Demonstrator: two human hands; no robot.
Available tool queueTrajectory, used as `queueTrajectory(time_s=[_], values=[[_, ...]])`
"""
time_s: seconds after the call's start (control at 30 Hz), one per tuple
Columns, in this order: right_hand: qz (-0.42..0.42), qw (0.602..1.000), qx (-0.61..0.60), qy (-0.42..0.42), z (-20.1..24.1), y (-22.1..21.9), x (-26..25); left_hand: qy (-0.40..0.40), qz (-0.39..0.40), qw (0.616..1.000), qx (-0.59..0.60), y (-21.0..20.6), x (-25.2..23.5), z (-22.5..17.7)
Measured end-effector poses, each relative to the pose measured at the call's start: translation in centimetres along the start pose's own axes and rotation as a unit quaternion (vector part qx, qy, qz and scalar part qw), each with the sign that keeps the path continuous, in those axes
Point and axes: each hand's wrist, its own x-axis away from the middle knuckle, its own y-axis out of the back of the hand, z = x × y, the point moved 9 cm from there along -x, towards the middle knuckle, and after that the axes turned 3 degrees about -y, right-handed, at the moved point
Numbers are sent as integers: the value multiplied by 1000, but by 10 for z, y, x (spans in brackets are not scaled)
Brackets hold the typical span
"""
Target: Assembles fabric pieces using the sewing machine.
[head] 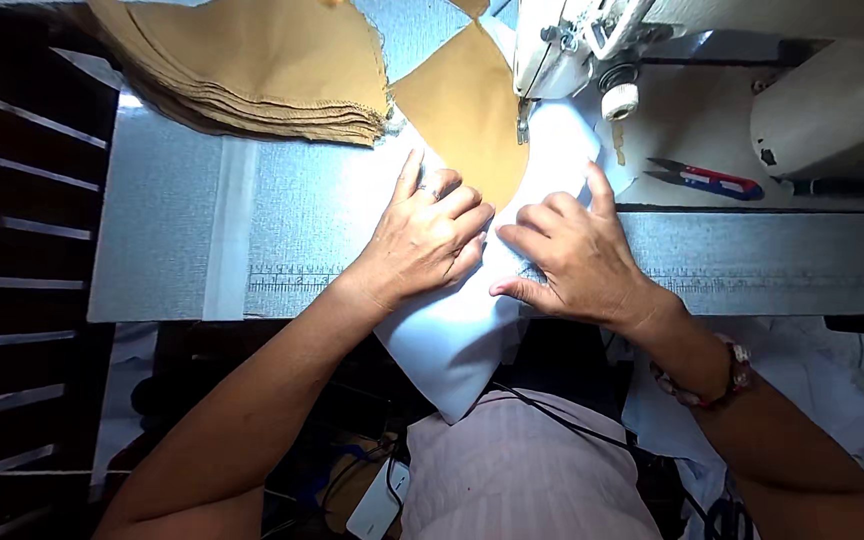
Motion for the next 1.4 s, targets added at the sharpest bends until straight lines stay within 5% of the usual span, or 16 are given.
queueTrajectory(time_s=[0.33, 0.57, 0.8, 0.93, 1.03, 1.23, 1.33, 1.4], values=[[15, 997, 50, -61, -25, 12, 10, 43, -34, 998, 15, -12, -30, 11], [22, 989, 53, -137, -82, -4, -16, 112, -44, 993, 14, -19, -47, 23], [-11, 991, 51, -123, -111, -5, -31, 191, -33, 981, 17, -27, -58, 41], [51, 986, 29, -155, -86, 5, -23, 222, -13, 973, 62, -28, -63, 47], [23, 997, -9, -72, -36, 10, -9, 254, -24, 954, 155, -17, -49, 42], [12, 998, -54, 27, -12, -15, -15, 299, -242, 875, 294, 7, 17, -15], [-19, 992, -127, 8, -26, -5, -19, 356, -352, 764, 407, -17, 43, -45], [-78, 967, -241, -38, -42, 12, -18, 366, -351, 710, 488, -33, 42, -71]])
